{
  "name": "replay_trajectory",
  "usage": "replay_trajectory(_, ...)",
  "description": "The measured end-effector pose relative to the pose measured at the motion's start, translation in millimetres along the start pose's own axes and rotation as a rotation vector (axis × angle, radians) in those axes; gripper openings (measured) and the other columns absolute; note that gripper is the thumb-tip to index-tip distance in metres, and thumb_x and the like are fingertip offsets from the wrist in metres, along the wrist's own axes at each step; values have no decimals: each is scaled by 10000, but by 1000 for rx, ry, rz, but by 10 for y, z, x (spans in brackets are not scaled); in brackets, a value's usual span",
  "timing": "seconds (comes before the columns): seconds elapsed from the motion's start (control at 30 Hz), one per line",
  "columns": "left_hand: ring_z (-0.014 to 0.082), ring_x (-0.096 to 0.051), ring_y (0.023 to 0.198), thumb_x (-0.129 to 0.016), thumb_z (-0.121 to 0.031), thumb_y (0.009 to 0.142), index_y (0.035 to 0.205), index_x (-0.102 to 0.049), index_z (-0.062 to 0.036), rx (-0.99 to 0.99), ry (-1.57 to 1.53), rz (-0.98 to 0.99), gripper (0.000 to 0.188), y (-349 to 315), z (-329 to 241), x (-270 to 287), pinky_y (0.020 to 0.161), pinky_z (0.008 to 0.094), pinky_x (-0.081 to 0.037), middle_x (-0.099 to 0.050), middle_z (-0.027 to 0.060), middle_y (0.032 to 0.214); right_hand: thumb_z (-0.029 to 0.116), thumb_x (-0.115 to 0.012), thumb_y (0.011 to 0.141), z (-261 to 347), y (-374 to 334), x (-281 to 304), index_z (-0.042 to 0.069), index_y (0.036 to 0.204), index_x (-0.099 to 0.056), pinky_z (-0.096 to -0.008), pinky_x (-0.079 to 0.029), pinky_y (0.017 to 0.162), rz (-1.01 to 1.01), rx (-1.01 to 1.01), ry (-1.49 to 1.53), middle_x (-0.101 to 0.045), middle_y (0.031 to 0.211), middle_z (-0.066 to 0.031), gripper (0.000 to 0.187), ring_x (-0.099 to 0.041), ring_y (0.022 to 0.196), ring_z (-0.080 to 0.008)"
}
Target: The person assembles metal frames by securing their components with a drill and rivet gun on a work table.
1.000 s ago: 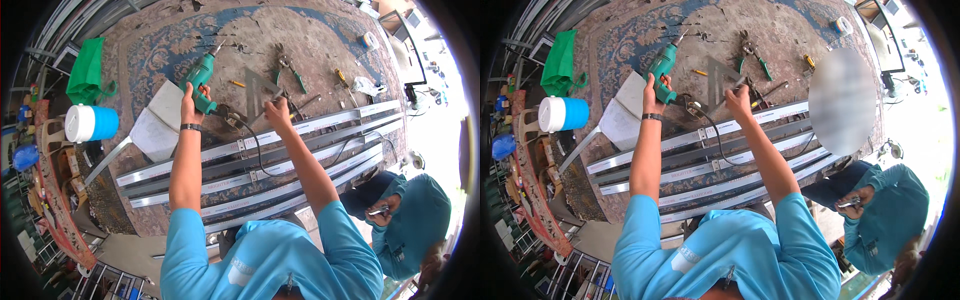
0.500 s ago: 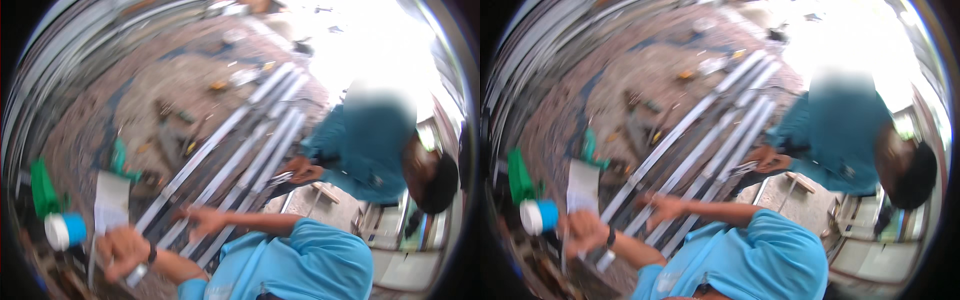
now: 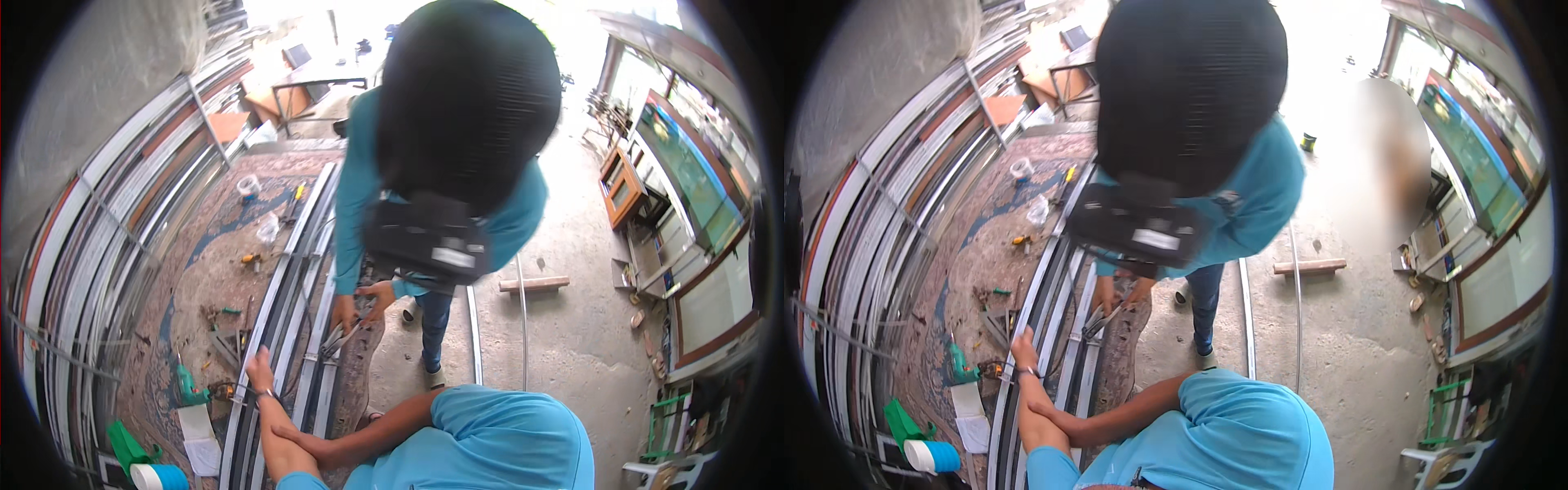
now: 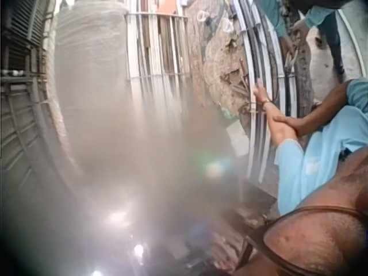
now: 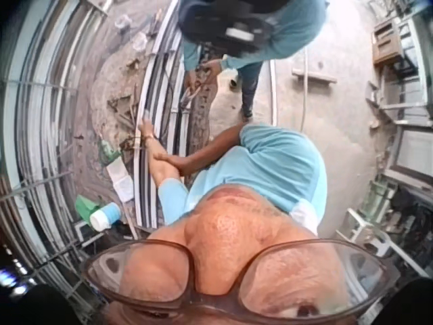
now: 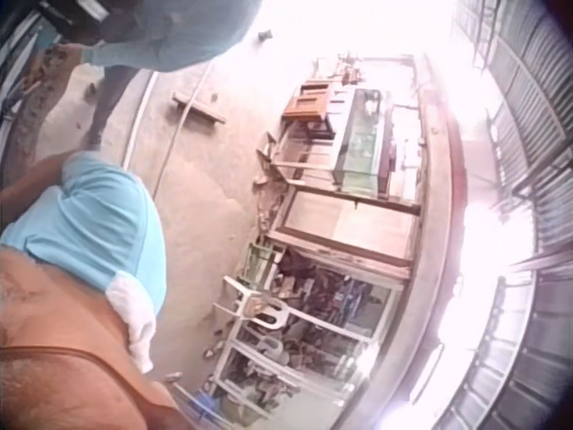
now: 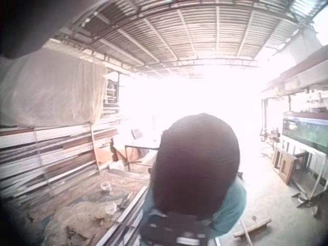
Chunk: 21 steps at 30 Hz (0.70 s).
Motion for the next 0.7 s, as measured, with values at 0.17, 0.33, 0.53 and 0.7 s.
replay_trajectory(0.17,55,-317,428,-699,-404,991,900,-591,-111,14,-736,-67,325,-619,-146,-207,383,242,-208,-356,-62,589,840,-658,799,-251,-766,418,-45,1426,-535,-375,-499,1038,-280,-58,-377,-648,1352,-180,1092,-642,1220,-269)
replay_trajectory(0.33,64,-322,558,-599,-331,1064,1011,-607,-82,-366,-1413,50,255,-1390,-1821,757,469,243,-257,-392,-38,679,724,-696,868,-208,-1150,0,7,1394,-559,-344,-485,1030,145,277,-705,-667,1246,-135,899,-621,1174,-193)
replay_trajectory(0.53,126,-467,687,-824,-447,886,1219,-615,-31,-1335,-987,389,572,-3376,-3101,1626,637,262,-453,-623,59,896,467,-717,973,-260,-1724,-350,-38,1464,-385,-380,-441,1059,635,605,-936,-520,1306,-116,779,-518,1260,-214)
replay_trajectory(0.7,144,-413,591,-642,-424,1030,1303,-605,-19,-1790,-844,415,490,-4192,-3462,1466,501,291,-383,-532,46,773,483,-627,1013,-199,-1908,-342,-58,1389,-450,-398,-447,1059,535,730,-1099,-547,1326,-187,682,-560,1243,-283)
Point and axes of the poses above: each hand's wrist, its own y-axis towards the middle knuckle, its own x-axis out of the back of the hand, z = x × y, the point moved 6 cm from there along y, towards the middle knuckle
